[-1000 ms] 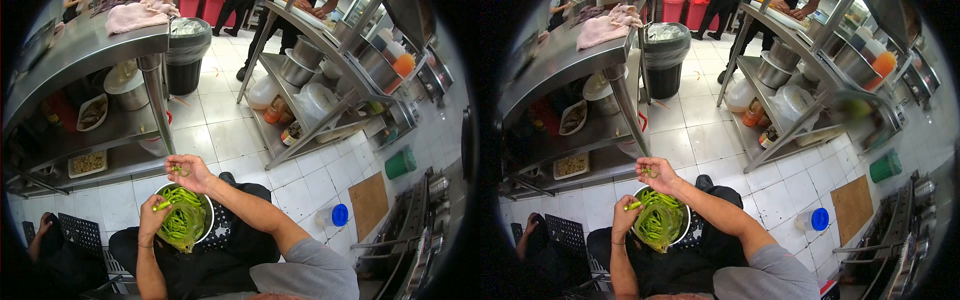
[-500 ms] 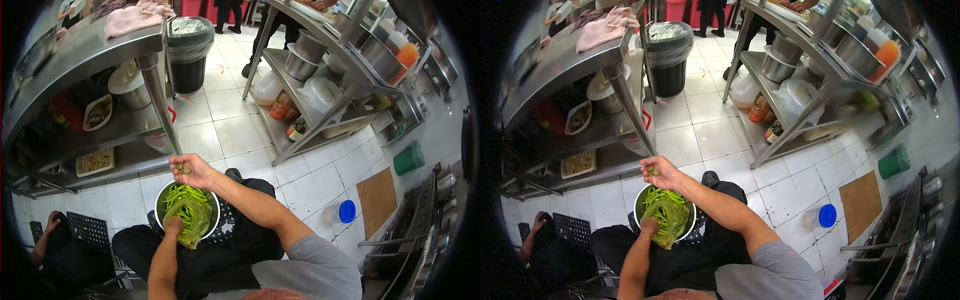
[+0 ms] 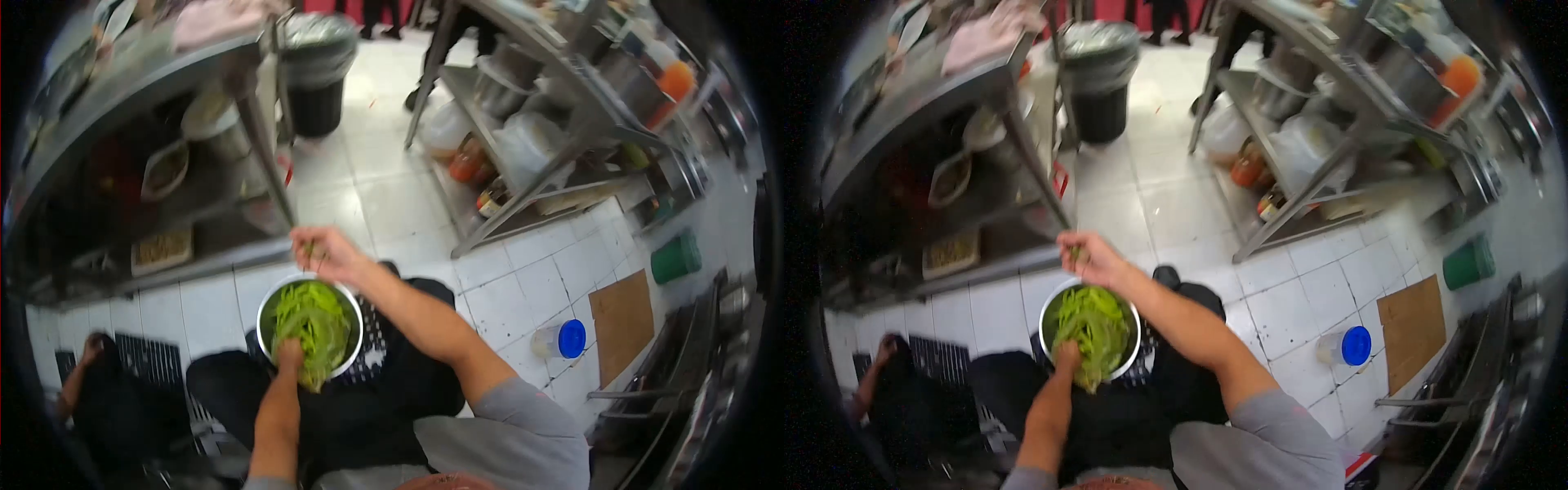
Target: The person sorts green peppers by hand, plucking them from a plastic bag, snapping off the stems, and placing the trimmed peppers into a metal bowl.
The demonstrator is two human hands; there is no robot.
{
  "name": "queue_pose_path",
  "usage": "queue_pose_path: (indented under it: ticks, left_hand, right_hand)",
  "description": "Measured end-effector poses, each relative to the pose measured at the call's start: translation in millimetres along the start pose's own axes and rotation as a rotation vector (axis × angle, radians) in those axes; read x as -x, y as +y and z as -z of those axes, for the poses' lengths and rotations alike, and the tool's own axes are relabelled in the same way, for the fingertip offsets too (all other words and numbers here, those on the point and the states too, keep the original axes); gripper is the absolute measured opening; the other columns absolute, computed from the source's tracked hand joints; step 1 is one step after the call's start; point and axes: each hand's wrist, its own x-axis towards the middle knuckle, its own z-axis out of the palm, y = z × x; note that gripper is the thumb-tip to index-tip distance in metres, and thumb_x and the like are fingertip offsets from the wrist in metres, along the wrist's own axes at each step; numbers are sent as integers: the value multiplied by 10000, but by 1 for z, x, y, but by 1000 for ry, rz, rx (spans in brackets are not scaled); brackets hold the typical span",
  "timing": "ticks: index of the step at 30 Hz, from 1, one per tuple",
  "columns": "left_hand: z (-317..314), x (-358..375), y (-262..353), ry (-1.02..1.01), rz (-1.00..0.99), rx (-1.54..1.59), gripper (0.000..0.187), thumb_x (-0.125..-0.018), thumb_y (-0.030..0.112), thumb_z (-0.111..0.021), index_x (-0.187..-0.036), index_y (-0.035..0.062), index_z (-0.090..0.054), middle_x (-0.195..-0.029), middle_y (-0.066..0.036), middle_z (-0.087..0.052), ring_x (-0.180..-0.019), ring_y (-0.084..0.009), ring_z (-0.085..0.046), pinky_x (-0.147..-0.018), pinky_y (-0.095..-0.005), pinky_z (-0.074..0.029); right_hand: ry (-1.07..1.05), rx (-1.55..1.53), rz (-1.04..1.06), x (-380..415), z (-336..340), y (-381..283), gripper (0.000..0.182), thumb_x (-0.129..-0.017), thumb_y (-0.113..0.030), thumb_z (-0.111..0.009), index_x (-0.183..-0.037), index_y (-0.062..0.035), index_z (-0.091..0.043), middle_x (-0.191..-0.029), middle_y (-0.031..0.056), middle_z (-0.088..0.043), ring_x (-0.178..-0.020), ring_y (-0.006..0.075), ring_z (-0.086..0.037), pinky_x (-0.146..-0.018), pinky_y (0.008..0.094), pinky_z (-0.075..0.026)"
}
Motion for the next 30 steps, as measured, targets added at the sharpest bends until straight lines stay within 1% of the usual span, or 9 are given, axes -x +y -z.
queue_pose_path:
  ticks: [2,3,5,6,10,17,21,25,30]
  left_hand:
    - [3,3,4,153,-45,87,234,-854,153,-587,-1071,81,-638,-1097,-191,-625,-1072,-361,-587,-914,-490,-465]
    - [-1,0,2,354,-89,274,234,-846,141,-577,-1063,78,-640,-1064,-207,-627,-1019,-371,-602,-852,-508,-474]
    - [31,13,9,105,-40,130,206,-831,100,-547,-1014,51,-627,-980,-210,-642,-940,-407,-612,-786,-514,-481]
    - [34,20,8,233,-55,160,197,-808,63,-552,-992,46,-618,-920,-211,-648,-894,-415,-623,-765,-513,-487]
    - [81,33,17,168,101,289,258,-814,67,-570,-1064,29,-620,-1001,-258,-659,-958,-427,-645,-827,-512,-512]
    - [117,28,-12,-131,-17,112,281,-735,88,-611,-991,42,-716,-1010,-263,-676,-997,-378,-659,-890,-432,-524]
    - [182,51,0,-96,-121,335,295,-729,145,-693,-1006,46,-719,-945,-224,-697,-884,-360,-684,-814,-413,-542]
    - [241,69,8,-240,-96,610,276,-831,41,-667,-1100,-20,-666,-872,-118,-702,-750,-124,-643,-619,-272,-543]
    - [301,98,-10,-120,-246,1442,295,-898,43,-635,-1184,-28,-613,-967,-127,-686,-782,-164,-652,-682,-294,-557]
  right_hand:
    - [-44,60,54,-6,12,-5,95,-912,-113,-568,-945,-41,-621,-759,66,-609,-654,182,-603,-617,327,-507]
    - [-76,297,191,-7,22,-12,157,-917,-129,-536,-967,-14,-631,-767,91,-622,-652,217,-611,-630,344,-513]
    - [-16,155,81,-1,9,-21,216,-916,-155,-513,-946,20,-635,-787,109,-628,-688,228,-611,-662,346,-504]
    - [-182,-5,42,-6,23,-21,226,-908,-95,-523,-1055,65,-584,-909,124,-629,-836,212,-605,-748,322,-512]
    - [5,59,68,13,1,-16,244,-921,-72,-530,-1119,70,-533,-936,140,-548,-763,190,-511,-691,303,-454]
    - [76,148,78,15,-2,-2,227,-901,-47,-569,-1094,71,-548,-881,125,-572,-746,184,-531,-680,302,-489]
    - [72,196,39,16,1,10,219,-902,-45,-557,-1088,70,-552,-873,119,-584,-733,181,-540,-682,300,-496]
    - [125,254,15,16,2,21,186,-900,-51,-551,-1058,46,-571,-862,99,-580,-718,168,-528,-677,300,-494]
    - [132,451,-70,13,14,43,150,-921,-112,-555,-1026,-19,-608,-845,44,-561,-726,135,-513,-666,291,-485]
